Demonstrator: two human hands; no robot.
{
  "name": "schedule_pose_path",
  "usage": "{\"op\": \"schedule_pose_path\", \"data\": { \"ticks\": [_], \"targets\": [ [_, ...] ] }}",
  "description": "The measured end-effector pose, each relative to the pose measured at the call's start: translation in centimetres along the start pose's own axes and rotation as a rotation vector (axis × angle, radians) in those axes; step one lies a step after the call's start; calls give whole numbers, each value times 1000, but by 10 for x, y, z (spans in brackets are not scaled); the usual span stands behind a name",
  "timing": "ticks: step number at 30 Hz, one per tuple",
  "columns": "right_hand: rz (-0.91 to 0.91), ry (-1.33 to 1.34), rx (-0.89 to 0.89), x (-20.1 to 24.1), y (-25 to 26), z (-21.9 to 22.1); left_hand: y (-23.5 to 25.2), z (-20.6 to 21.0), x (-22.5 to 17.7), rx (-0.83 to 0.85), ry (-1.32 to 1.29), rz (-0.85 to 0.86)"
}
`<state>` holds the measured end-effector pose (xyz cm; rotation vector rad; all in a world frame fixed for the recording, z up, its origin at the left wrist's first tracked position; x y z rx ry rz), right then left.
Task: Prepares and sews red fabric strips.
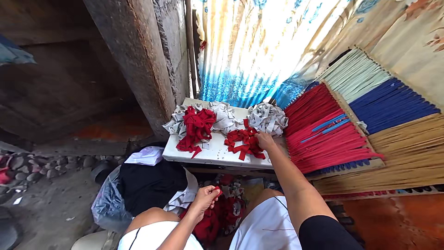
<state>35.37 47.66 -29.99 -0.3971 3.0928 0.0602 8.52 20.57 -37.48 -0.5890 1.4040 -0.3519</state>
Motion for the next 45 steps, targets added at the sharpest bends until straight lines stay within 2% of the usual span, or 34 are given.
{"op": "schedule_pose_path", "data": {
  "ticks": [4,12,16,20,24,28,36,40,45],
  "targets": [
    [19,64,46,-8,7,-27,4,2,-2,-2,-8,-11],
    [138,175,-113,-33,23,-84,2,9,-2,26,-7,1],
    [98,138,-72,-17,13,-75,-1,9,-4,26,-10,5],
    [-26,80,-13,-2,1,-38,-3,6,-2,27,13,20],
    [42,45,3,-4,-4,-18,-2,4,-1,22,14,2],
    [101,36,52,-8,1,-24,0,3,-1,15,8,-10],
    [121,78,-42,-21,24,-83,0,8,-2,31,0,0],
    [192,61,-125,-23,28,-136,-1,5,-5,21,-4,16],
    [339,232,-269,-20,24,-208,1,-1,-7,1,-25,33]
  ]
}}
Point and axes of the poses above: each hand's wrist, its own y-axis towards the middle knuckle, its own z-axis out of the palm, x = y × z, the point moved 8 cm from there along y, towards the middle knuckle, and after that the axes turned 14 degrees about -x, right-handed, at the moved point
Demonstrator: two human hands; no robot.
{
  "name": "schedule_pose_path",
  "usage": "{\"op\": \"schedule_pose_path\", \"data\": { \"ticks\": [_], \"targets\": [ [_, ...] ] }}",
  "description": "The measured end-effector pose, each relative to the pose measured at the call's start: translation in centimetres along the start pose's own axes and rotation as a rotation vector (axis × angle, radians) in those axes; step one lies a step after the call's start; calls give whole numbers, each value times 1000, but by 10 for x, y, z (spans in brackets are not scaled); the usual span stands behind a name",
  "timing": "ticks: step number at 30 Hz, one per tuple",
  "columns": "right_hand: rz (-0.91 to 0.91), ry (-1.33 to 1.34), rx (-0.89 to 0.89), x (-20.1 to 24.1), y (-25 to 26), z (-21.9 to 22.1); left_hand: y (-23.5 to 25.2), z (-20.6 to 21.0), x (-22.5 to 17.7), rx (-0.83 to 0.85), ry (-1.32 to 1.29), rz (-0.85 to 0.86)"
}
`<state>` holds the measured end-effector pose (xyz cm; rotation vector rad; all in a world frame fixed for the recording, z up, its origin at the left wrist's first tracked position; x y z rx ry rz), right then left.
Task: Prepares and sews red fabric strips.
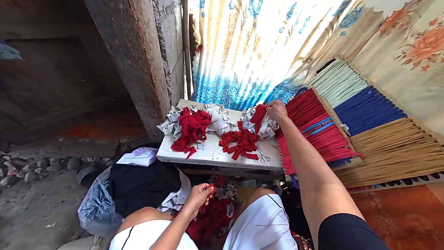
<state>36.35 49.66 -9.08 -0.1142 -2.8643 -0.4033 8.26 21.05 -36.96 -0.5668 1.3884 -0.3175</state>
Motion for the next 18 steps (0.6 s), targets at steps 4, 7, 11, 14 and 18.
{"op": "schedule_pose_path", "data": {
  "ticks": [4,7,11,14,18],
  "targets": [
    [42,124,-172,18,10,-60,4,-6,-2,-14,26,25],
    [86,220,-265,35,11,-112,5,-11,-4,-32,54,31],
    [145,575,-360,53,9,-179,10,-17,-4,-50,49,45],
    [165,804,-407,68,3,-221,11,-22,-4,-70,48,51],
    [142,864,-408,88,-16,-262,8,-28,-8,-80,10,73]
  ]
}}
Point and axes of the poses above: each hand's wrist, its own y-axis towards the middle knuckle, its own z-axis out of the palm, x = y × z, the point moved 8 cm from there along y, towards the middle knuckle, and after that the axes turned 14 degrees about -x, right-handed, at the moved point
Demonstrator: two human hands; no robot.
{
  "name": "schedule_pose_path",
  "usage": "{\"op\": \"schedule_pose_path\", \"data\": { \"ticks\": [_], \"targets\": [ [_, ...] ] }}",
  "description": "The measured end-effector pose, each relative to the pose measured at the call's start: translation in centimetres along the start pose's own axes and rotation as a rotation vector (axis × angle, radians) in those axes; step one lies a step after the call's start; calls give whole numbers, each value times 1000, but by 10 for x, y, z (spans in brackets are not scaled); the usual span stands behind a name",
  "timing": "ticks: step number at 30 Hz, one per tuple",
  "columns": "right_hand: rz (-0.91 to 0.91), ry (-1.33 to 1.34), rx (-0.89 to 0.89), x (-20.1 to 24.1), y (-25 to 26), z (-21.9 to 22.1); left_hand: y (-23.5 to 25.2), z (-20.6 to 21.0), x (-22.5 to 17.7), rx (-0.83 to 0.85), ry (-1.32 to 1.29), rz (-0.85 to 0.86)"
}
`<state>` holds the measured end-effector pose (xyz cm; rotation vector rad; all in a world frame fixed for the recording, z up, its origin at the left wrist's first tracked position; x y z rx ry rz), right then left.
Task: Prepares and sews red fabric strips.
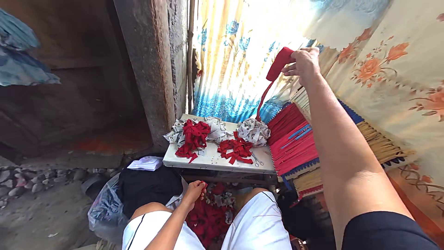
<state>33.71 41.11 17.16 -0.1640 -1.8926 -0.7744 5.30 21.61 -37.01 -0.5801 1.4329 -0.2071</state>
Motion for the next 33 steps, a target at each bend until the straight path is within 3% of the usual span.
{"op": "schedule_pose_path", "data": {
  "ticks": [3,7,11,13,16,20,25,29,33],
  "targets": [
    [-18,44,130,14,-26,-2,-8,-6,-8,6,-59,88],
    [-8,146,363,-3,-100,5,-35,-9,-43,67,-231,423],
    [279,324,636,-76,-219,19,-99,-3,-92,277,-297,872],
    [479,418,755,-121,-280,25,-129,2,-103,349,-252,962],
    [806,567,789,-177,-347,33,-154,8,-95,389,-184,918],
    [1061,635,685,-215,-376,33,-169,22,-76,549,-113,839],
    [1113,631,565,-264,-370,21,-196,26,-68,677,-172,768],
    [1153,682,547,-286,-396,19,-211,27,-68,706,-114,752],
    [1076,626,688,-286,-428,15,-213,31,-70,758,-429,444]
  ]
}}
Point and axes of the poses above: each hand's wrist, its own y-axis towards the middle knuckle, its own z-axis out of the palm, x = y × z, the point moved 8 cm from there along y, towards the middle knuckle, and after that the axes turned 14 degrees about -x, right-handed, at the moved point
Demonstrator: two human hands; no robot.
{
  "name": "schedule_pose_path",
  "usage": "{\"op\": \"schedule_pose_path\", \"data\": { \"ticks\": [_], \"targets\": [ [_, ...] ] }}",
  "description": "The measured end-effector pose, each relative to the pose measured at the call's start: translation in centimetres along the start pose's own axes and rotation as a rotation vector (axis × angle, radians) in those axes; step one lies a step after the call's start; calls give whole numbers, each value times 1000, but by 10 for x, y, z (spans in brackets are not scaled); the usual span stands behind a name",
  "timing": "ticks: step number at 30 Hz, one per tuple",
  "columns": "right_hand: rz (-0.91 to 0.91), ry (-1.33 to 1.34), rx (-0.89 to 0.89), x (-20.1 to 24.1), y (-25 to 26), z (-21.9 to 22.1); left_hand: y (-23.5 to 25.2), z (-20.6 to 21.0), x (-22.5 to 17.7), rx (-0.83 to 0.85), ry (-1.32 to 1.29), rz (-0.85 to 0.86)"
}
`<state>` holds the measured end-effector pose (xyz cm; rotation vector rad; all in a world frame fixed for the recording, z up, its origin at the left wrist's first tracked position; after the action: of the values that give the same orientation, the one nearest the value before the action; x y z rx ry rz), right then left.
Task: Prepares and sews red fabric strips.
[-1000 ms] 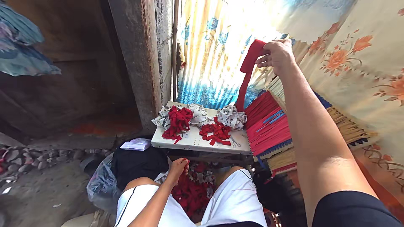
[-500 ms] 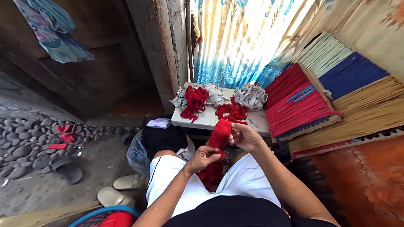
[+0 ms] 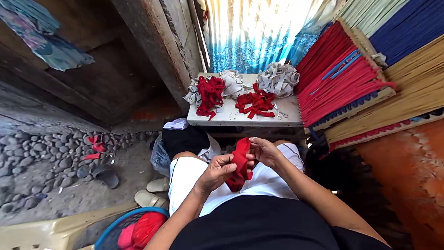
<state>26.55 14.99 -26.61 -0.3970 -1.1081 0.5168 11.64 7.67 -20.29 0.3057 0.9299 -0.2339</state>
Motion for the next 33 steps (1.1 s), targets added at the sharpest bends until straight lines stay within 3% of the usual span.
{"op": "schedule_pose_path", "data": {
  "ticks": [5,8,15,22,28,31,33],
  "targets": [
    [-103,-152,377,-10,-24,20,5,-4,-4,-44,-252,-65],
    [-229,-235,459,-2,-33,23,10,-4,-7,-132,-327,-60],
    [-279,-408,430,8,-42,14,17,-24,-28,-287,-495,-2],
    [-301,-324,417,22,-50,-4,13,-41,-34,-339,-560,6],
    [-467,-260,415,48,-69,-2,13,-43,-24,-399,-536,-33],
    [-551,-264,459,61,-81,6,11,-48,-13,-473,-421,-100],
    [-580,-303,456,63,-85,10,6,-61,-1,-638,-134,-185]
  ]
}}
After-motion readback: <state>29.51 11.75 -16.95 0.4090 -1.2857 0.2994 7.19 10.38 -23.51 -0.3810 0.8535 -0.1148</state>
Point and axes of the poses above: each hand's wrist, its own y-axis towards the middle knuckle, its own z-axis out of the palm, x = y × z, the point moved 8 cm from there along y, towards the middle knuckle, and after that the axes turned 14 degrees about -x, right-handed, at the moved point
